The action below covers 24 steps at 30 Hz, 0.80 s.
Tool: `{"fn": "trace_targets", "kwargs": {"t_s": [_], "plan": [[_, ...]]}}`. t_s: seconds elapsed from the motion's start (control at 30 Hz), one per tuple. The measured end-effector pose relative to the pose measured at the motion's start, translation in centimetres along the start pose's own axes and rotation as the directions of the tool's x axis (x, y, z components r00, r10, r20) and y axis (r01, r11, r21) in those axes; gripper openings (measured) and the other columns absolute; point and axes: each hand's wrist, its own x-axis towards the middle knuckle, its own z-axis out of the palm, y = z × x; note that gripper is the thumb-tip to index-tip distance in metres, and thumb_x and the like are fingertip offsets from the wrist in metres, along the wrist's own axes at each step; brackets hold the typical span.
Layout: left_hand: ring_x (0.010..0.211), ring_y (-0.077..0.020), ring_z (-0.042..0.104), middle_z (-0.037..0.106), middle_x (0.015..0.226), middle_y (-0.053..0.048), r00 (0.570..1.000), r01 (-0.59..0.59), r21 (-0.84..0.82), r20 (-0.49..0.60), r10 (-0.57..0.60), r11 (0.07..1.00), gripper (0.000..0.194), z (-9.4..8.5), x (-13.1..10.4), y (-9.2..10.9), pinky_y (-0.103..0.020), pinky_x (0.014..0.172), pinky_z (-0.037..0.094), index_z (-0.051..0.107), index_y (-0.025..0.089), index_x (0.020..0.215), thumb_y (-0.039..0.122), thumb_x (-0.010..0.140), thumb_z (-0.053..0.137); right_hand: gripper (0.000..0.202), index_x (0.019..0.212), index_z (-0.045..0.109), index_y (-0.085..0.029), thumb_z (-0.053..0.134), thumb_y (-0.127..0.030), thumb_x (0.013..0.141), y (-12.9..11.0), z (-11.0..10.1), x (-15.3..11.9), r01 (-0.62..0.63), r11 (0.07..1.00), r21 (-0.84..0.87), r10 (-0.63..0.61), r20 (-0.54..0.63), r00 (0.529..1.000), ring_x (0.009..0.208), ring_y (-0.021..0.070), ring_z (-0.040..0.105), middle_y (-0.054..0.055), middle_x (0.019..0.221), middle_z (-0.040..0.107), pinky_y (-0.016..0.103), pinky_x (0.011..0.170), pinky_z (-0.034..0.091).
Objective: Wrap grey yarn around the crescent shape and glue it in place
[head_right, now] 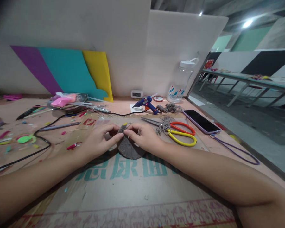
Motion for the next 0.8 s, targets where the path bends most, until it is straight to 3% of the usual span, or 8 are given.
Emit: {"fn": "trace_targets", "kwargs": {"t_s": [0.2, 0.3, 0.5, 0.6, 0.8], "plan": [[0.072, -0.0149, 0.06, 0.066, 0.08, 0.0, 0.99, 0.13, -0.329, -0.007, -0.14, 0.935, 0.021, 0.0, 0.5, -0.1, -0.025, 0.063, 0.046, 0.062, 0.018, 0.089, 0.038, 0.092, 0.054, 0.029, 0.066, 0.056, -0.018, 0.054, -0.032, 0.091, -0.1, 0.0, 0.0, -0.01, 1.0, 0.008, 0.01, -0.008, 1.0, 0.057, 0.0116, 0.054, -0.001, 0.06, 0.06, 0.023, 0.055, 0.041], [0.075, -0.0159, 0.062, 0.068, 0.085, -0.002, 0.979, 0.161, -0.4, -0.053, -0.198, 0.902, 0.023, 0.0, 0.7, -0.4, -0.025, 0.063, 0.047, 0.061, 0.018, 0.093, 0.039, 0.091, 0.054, 0.027, 0.069, 0.055, -0.018, 0.055, -0.035, 0.091, 0.0, 0.0, -0.2, 0.002, 1.0, 0.015, -0.001, -0.062, 0.998, 0.058, 0.012, 0.054, -0.001, 0.062, 0.06, 0.024, 0.057, 0.041], [0.079, -0.0166, 0.061, 0.066, 0.087, -0.002, 0.982, 0.115, -0.299, -0.109, -0.154, 0.947, 0.022, -0.1, 0.7, -0.6, -0.027, 0.07, 0.047, 0.064, 0.018, 0.093, 0.037, 0.093, 0.052, 0.013, 0.088, 0.054, -0.019, 0.058, -0.032, 0.09, 1.0, -0.2, 0.0, 0.111, 0.992, 0.066, -0.091, -0.253, 0.963, 0.064, 0.0112, 0.052, -0.001, 0.076, 0.057, 0.023, 0.058, 0.041], [0.077, -0.0169, 0.061, 0.067, 0.084, -0.001, 0.991, 0.091, -0.204, -0.083, -0.11, 0.975, 0.022, -0.2, 0.6, -0.4, -0.028, 0.069, 0.046, 0.065, 0.018, 0.092, 0.036, 0.093, 0.052, 0.011, 0.093, 0.059, -0.019, 0.057, -0.029, 0.091, 1.2, -0.3, 0.2, 0.134, 0.991, 0.028, -0.123, -0.25, 0.96, 0.068, 0.012, 0.054, 0.0, 0.079, 0.06, 0.024, 0.062, 0.043], [0.071, -0.0159, 0.06, 0.067, 0.076, 0.0, 0.998, 0.056, -0.154, -0.02, -0.059, 0.986, 0.025, -0.3, 0.5, -0.2, -0.026, 0.063, 0.044, 0.067, 0.019, 0.086, 0.039, 0.092, 0.053, 0.014, 0.079, 0.063, -0.018, 0.058, -0.027, 0.089, 0.8, -0.4, 0.3, 0.134, 0.984, -0.119, -0.159, -0.234, 0.959, 0.066, 0.0131, 0.056, 0.0, 0.071, 0.063, 0.025, 0.062, 0.043]]}}
